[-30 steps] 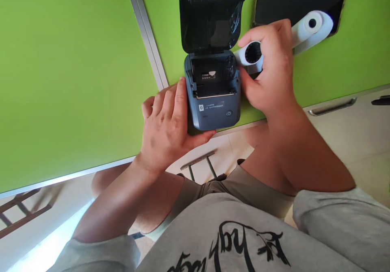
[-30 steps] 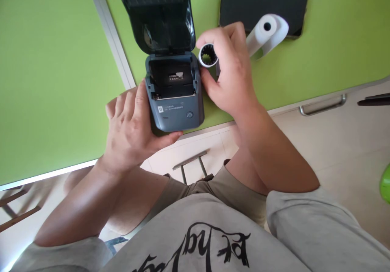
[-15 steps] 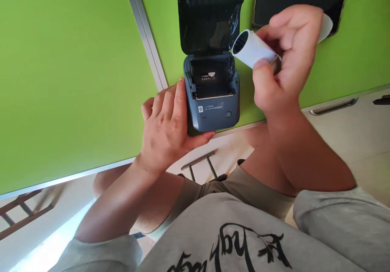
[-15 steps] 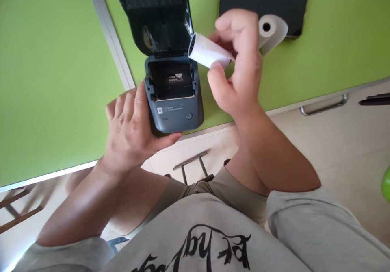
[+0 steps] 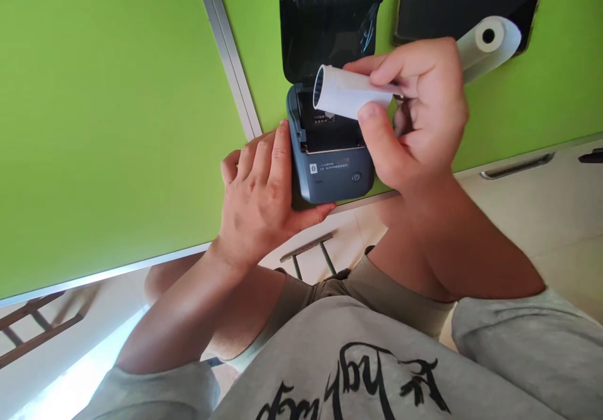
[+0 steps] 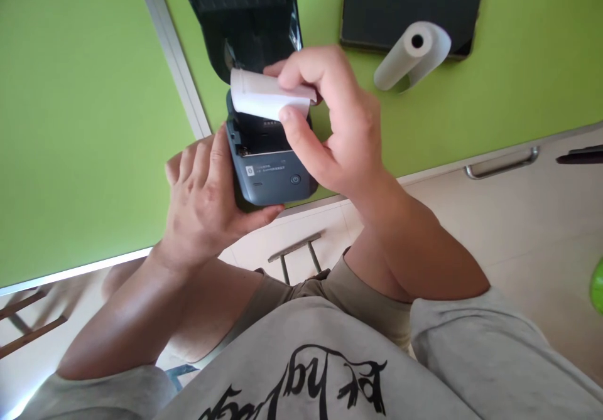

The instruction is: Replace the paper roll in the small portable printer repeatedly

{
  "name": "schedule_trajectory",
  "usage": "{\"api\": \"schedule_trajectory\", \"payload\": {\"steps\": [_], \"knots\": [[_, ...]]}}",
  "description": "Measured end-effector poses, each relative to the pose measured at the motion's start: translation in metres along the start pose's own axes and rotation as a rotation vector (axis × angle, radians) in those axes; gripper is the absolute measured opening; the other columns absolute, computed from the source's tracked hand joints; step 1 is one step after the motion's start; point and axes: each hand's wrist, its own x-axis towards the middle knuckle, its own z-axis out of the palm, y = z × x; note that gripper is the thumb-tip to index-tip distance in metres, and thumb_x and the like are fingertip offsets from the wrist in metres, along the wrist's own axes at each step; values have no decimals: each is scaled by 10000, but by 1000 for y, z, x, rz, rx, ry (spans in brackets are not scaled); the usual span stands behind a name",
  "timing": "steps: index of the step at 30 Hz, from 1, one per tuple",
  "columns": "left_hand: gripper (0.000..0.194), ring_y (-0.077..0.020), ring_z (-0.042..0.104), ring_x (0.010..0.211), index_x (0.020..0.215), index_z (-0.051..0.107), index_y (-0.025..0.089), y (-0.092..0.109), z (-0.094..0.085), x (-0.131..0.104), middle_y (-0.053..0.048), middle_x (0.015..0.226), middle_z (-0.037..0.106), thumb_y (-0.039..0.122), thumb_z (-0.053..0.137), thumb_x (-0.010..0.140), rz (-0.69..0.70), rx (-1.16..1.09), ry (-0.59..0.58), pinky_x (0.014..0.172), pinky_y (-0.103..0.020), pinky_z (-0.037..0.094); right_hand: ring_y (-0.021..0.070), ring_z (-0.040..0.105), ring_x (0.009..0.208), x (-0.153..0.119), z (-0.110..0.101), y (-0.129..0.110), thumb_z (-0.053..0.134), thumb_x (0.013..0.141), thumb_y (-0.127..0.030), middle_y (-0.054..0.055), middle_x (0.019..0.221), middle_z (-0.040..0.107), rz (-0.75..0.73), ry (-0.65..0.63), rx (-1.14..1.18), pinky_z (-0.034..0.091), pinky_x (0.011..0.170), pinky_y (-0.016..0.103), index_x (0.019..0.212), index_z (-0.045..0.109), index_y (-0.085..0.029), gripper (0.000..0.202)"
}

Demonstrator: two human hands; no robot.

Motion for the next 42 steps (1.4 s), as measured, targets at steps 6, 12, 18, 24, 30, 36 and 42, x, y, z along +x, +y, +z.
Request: {"api": "schedule_trajectory", "payload": {"steps": [6,12,18,24,30,36,42], "knots": [[1162,-434,578,1306,1599,391,82,-2,3,-2,-259,1490,592,961,418,839,26,31,35,1082,-509,374,203,737,1133,2,4,3,552,1044,-492,5,1182,728,-142,-5,8,638,944,395,1144,590,-298,221],[1155,-426,594,1278,1592,394,61,-3,4,-2,-265,1469,611,953,395,858,53,50,52,1051,-498,382,262,724,1179,5,4,0,622,979,-613,49,1161,734,-14,-10,-44,618,1022,480,1019,610,-254,361],[1125,-415,607,1268,1594,402,77,-3,4,-2,-253,1475,611,934,435,866,65,21,79,1056,-492,380,257,749,1052,9,4,-6,660,968,-454,25,1003,760,22,-99,65,640,969,487,878,629,-265,212],[1128,-421,611,1262,1602,390,66,-3,4,-2,-260,1468,615,918,471,867,80,14,82,1051,-498,378,269,729,1027,9,2,-6,659,911,-373,37,964,748,68,-150,78,640,937,498,823,648,-274,133],[978,-391,606,1284,1649,357,213,-3,1,-4,-205,1484,606,798,596,903,136,-6,114,1038,-483,395,255,687,1138,4,-8,-3,711,872,-335,24,1117,717,5,-240,240,585,1034,517,842,703,-277,66],[659,-381,584,1283,1531,549,398,-5,-2,-5,-176,1437,587,729,577,962,187,42,100,1020,-497,396,258,642,1227,1,-6,3,717,914,-438,22,1143,713,-96,-287,293,439,1226,549,781,747,-289,201],[675,-370,591,1252,1512,565,418,-5,-2,-3,-165,1421,585,778,530,942,186,35,102,1022,-476,386,172,580,847,4,8,19,607,984,-402,8,827,587,-16,147,340,510,903,378,795,640,-226,260]]}}
